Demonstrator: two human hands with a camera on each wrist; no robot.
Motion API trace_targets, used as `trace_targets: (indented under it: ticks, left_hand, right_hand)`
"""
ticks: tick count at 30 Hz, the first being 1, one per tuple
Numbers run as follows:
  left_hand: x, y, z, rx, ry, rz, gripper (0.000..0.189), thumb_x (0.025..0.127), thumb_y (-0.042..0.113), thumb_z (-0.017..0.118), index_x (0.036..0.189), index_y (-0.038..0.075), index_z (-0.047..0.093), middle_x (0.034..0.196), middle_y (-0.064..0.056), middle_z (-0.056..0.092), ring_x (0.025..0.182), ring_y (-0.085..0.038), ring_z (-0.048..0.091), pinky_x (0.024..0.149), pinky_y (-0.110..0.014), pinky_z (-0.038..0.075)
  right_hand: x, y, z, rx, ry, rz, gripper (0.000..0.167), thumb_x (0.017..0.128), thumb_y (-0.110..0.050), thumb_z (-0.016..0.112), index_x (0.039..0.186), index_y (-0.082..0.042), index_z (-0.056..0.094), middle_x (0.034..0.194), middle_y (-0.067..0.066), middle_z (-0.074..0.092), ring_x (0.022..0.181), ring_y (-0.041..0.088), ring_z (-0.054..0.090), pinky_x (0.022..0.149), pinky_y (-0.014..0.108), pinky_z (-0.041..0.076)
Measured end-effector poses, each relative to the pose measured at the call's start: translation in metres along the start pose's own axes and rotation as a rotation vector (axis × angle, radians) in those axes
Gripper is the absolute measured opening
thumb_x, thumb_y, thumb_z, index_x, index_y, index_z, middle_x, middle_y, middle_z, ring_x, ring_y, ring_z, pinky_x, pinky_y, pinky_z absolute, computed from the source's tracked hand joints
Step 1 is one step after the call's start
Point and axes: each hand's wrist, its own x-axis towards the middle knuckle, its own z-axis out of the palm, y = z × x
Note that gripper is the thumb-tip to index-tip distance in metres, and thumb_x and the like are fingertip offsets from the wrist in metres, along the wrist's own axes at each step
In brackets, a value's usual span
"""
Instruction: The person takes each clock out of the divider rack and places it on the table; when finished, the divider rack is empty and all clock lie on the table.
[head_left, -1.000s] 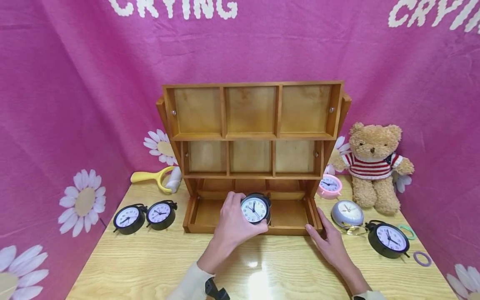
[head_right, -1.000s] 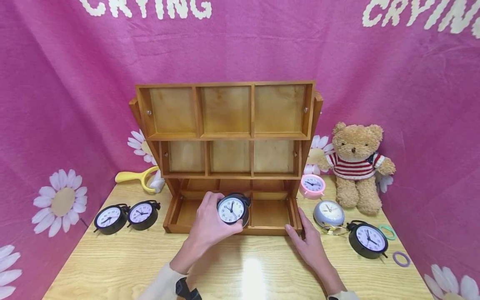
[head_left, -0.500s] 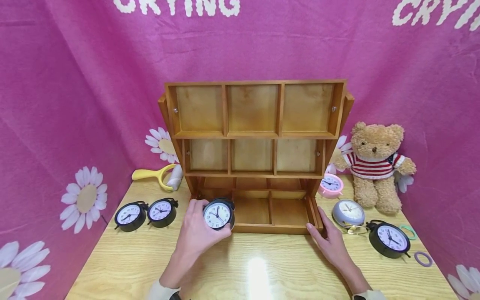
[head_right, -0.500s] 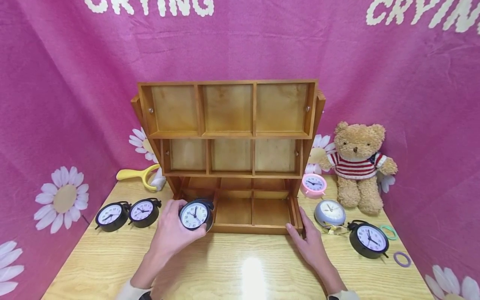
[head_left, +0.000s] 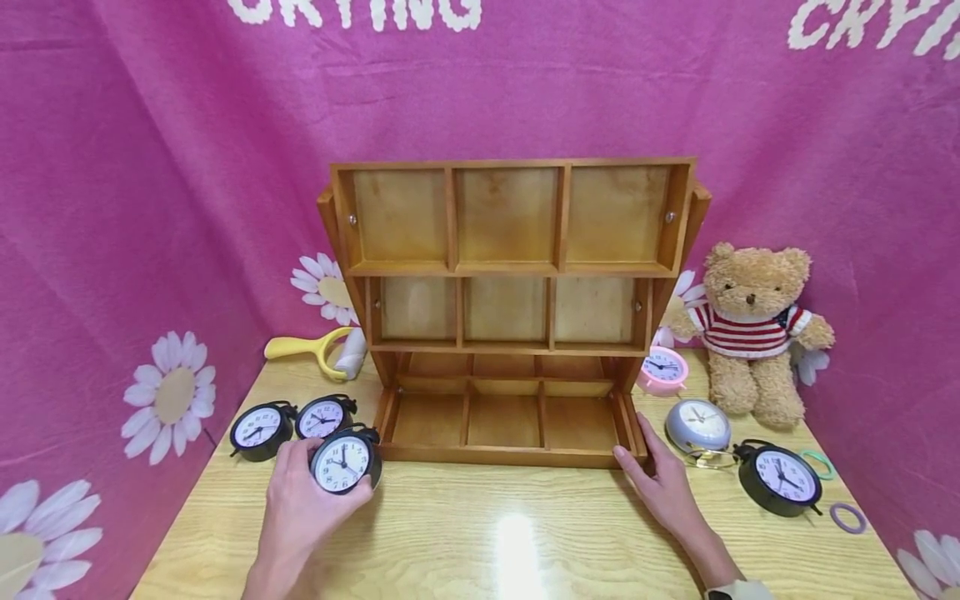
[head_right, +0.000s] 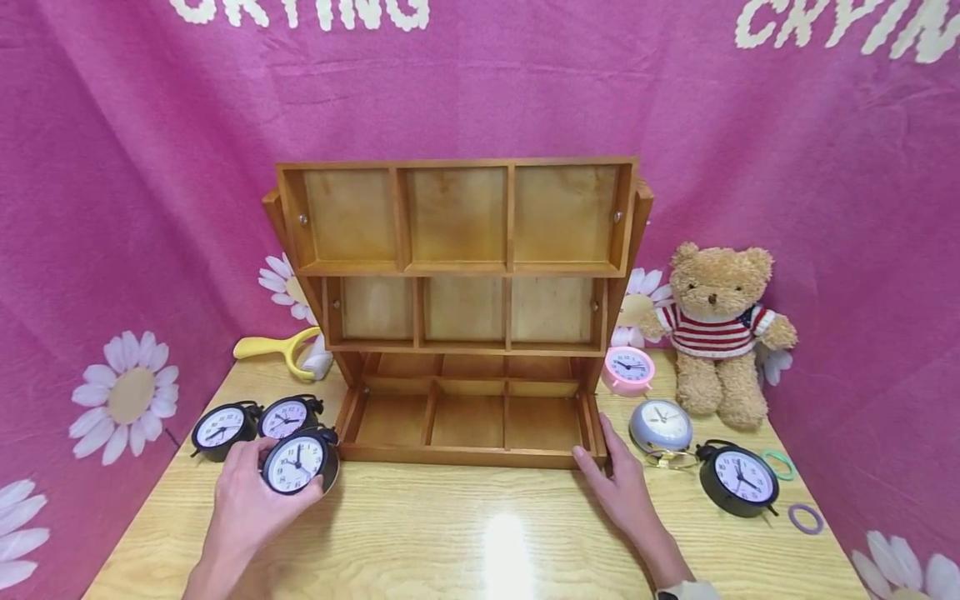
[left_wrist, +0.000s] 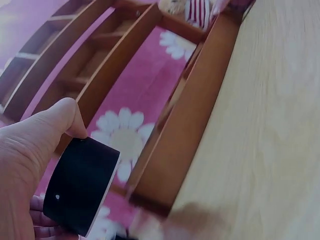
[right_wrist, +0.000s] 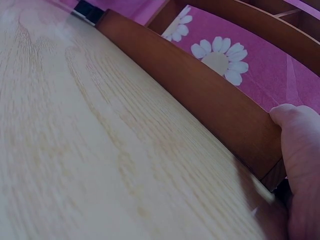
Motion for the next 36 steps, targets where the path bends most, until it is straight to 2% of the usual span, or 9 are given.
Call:
trace_targets:
  ticks: [7,13,20,28,36]
  left_hand:
    - [-0.01,-0.026,-0.016,0.053,-0.049,-0.122,0.077,0.06,0.029,0.097,0.119,-0.004,0.059,0.113,-0.017,0.057,0.103,-0.033,0.057,0.087,-0.051,0.049]
    - [-0.016,-0.04,-0.019,0.064,-0.08,-0.185,0.079,0.063,0.03,0.096,0.122,-0.007,0.058,0.116,-0.021,0.057,0.105,-0.037,0.058,0.089,-0.053,0.05]
    - [-0.018,-0.051,-0.018,0.09,-0.087,-0.211,0.081,0.062,0.035,0.096,0.12,-0.008,0.059,0.115,-0.023,0.058,0.103,-0.039,0.059,0.086,-0.053,0.05]
    - [-0.021,-0.058,-0.016,0.105,-0.1,-0.237,0.081,0.062,0.036,0.096,0.12,-0.007,0.06,0.113,-0.021,0.058,0.101,-0.038,0.059,0.084,-0.051,0.051]
    - [-0.023,-0.065,-0.011,0.1,-0.143,-0.258,0.086,0.064,0.04,0.096,0.123,-0.009,0.058,0.115,-0.024,0.057,0.102,-0.039,0.059,0.084,-0.052,0.052]
  right_hand:
    - [0.0,0.0,-0.001,0.0,-0.004,0.007,0.07,0.101,-0.017,0.069,0.162,-0.004,0.036,0.153,0.03,0.049,0.128,0.041,0.058,0.099,0.001,0.031]
    - [0.0,-0.001,-0.001,0.0,0.003,0.006,0.069,0.102,-0.016,0.068,0.161,-0.002,0.036,0.153,0.031,0.049,0.128,0.042,0.058,0.1,0.001,0.031]
    - [-0.001,0.0,0.0,-0.009,0.011,-0.001,0.069,0.102,-0.015,0.068,0.162,-0.004,0.036,0.151,0.029,0.052,0.125,0.041,0.059,0.099,0.002,0.034]
    - [-0.001,0.002,0.001,-0.017,0.021,-0.002,0.069,0.101,-0.015,0.069,0.162,-0.007,0.037,0.149,0.027,0.055,0.12,0.038,0.061,0.096,0.003,0.037]
    - [-0.001,0.0,0.001,-0.01,0.012,-0.001,0.07,0.101,-0.015,0.069,0.163,-0.009,0.036,0.149,0.027,0.055,0.12,0.036,0.062,0.095,0.003,0.039]
